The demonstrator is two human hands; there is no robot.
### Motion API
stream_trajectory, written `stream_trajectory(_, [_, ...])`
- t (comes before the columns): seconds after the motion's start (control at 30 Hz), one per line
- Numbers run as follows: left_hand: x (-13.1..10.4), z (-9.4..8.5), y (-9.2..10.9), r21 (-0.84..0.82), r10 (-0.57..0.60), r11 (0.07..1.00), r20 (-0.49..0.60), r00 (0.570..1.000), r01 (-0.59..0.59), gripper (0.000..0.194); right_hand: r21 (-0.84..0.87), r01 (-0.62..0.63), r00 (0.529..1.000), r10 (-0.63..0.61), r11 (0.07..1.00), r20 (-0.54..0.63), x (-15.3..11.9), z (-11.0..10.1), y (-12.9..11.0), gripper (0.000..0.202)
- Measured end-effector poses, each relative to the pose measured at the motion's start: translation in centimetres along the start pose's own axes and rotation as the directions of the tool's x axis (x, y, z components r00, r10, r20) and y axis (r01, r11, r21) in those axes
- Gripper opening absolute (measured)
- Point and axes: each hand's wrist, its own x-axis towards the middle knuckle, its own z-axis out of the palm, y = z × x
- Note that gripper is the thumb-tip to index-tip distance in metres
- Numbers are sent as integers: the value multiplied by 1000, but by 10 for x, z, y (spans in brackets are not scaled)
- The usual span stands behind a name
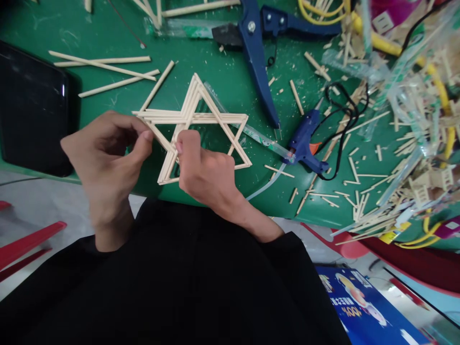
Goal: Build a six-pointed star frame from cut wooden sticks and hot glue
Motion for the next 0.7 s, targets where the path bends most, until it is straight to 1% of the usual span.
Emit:
stream_trajectory(0.1, [1, -2, -5, -95, 48, 994, -44, 998, -52, 13, -44, 18, 1000, -19, 999, -12, 1, 0, -1, 24])
stream_trajectory(0.2, [3, 0, -7, -253, 32, 966, -79, 996, -52, 11, -80, 21, 1000, -21, 997, 2, 2, 0, -1, 22])
stream_trajectory(0.27, [4, 3, -9, -371, 21, 927, -96, 995, -55, 6, -112, 9, 999, -5, 994, 40, 3, 0, -2, 20])
stream_trajectory(0.3, [4, 5, -9, -428, 17, 902, -93, 996, -55, 4, -124, 0, 998, 8, 992, 62, 3, 0, -2, 20])
stream_trajectory(0.37, [6, 10, -9, -528, 12, 848, -60, 998, -42, 7, -128, -21, 995, 34, 992, 97, 3, 0, -3, 21])
stream_trajectory(0.43, [7, 12, -9, -577, -22, 817, -39, 999, -4, 8, -115, -32, 993, 44, 993, 107, 3, 0, -3, 21])
stream_trajectory(0.47, [7, 12, -9, -571, -33, 821, -43, 999, 3, 8, -108, -31, 994, 42, 994, 101, 3, 0, -3, 21])
stream_trajectory(0.53, [8, 7, -9, -472, -45, 881, -74, 996, 5, 7, -103, -29, 995, 38, 994, 89, 2, 0, -2, 20])
stream_trajectory(0.6, [9, -2, -10, -258, -20, 966, -116, 993, -10, 10, -94, -33, 996, 40, 995, 75, 2, 2, 0, 19])
stream_trajectory(0.63, [10, -8, -11, -134, -1, 991, -146, 989, -18, 15, -87, -42, 997, 48, 995, 68, 1, 2, 0, 19])
stream_trajectory(0.7, [12, -20, -16, 70, 42, 997, -231, 972, -27, 27, -59, -73, 995, 77, 996, 64, 1, 4, 2, 19])
